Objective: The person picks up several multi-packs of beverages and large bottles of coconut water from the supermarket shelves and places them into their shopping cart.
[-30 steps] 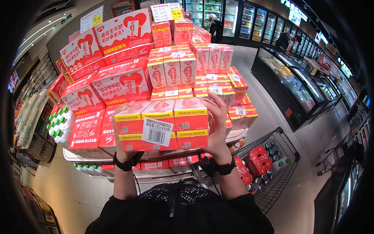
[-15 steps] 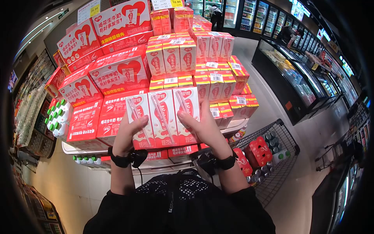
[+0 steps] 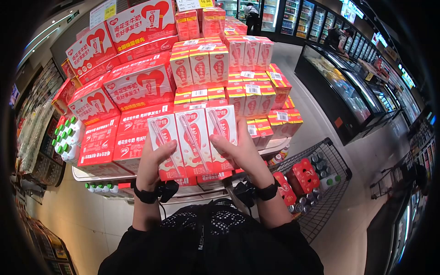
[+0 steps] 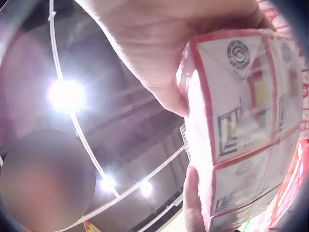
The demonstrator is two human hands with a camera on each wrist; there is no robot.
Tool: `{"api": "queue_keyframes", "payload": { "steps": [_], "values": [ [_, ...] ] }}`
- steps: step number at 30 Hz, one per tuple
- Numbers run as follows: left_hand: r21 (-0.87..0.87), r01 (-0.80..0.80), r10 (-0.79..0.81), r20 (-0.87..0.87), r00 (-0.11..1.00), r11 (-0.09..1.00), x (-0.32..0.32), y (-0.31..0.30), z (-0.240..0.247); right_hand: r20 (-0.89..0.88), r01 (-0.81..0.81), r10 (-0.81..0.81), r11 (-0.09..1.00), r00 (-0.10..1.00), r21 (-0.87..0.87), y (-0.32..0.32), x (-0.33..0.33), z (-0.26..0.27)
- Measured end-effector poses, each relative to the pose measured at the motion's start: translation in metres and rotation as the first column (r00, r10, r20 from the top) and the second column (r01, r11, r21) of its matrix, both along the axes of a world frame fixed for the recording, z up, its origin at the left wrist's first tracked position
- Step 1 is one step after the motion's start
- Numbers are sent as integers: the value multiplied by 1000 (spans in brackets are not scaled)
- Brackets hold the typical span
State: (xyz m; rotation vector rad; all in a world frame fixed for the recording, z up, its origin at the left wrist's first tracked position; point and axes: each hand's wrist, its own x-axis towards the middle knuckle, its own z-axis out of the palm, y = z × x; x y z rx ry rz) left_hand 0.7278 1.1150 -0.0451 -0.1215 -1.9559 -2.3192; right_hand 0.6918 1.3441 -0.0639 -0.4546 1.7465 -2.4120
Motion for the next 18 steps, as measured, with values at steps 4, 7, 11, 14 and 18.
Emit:
{"api": "queue_keyframes", "payload": {
  "steps": [4, 7, 11, 14, 18],
  "values": [
    [-188, -36, 6, -157, 988, 981, 30, 15, 15, 82, -106, 149, 915, 985, -389, 1, -15, -37],
    [-388, -11, -116, -302, 946, 922, 44, 25, 24, 114, -223, 416, 677, 902, -701, -1, -34, -86],
    [-694, 57, -353, -293, 889, 718, 67, 40, 49, -20, -363, 619, 433, 785, -825, -13, -15, -101],
    [-800, 70, -451, -261, 853, 596, 69, 47, 47, -94, -392, 697, 281, 711, -876, -10, -6, -112],
    [-808, 54, -463, -279, 841, 586, 68, 48, 41, -119, -380, 733, 201, 670, -903, -3, -4, -121]
  ]
}}
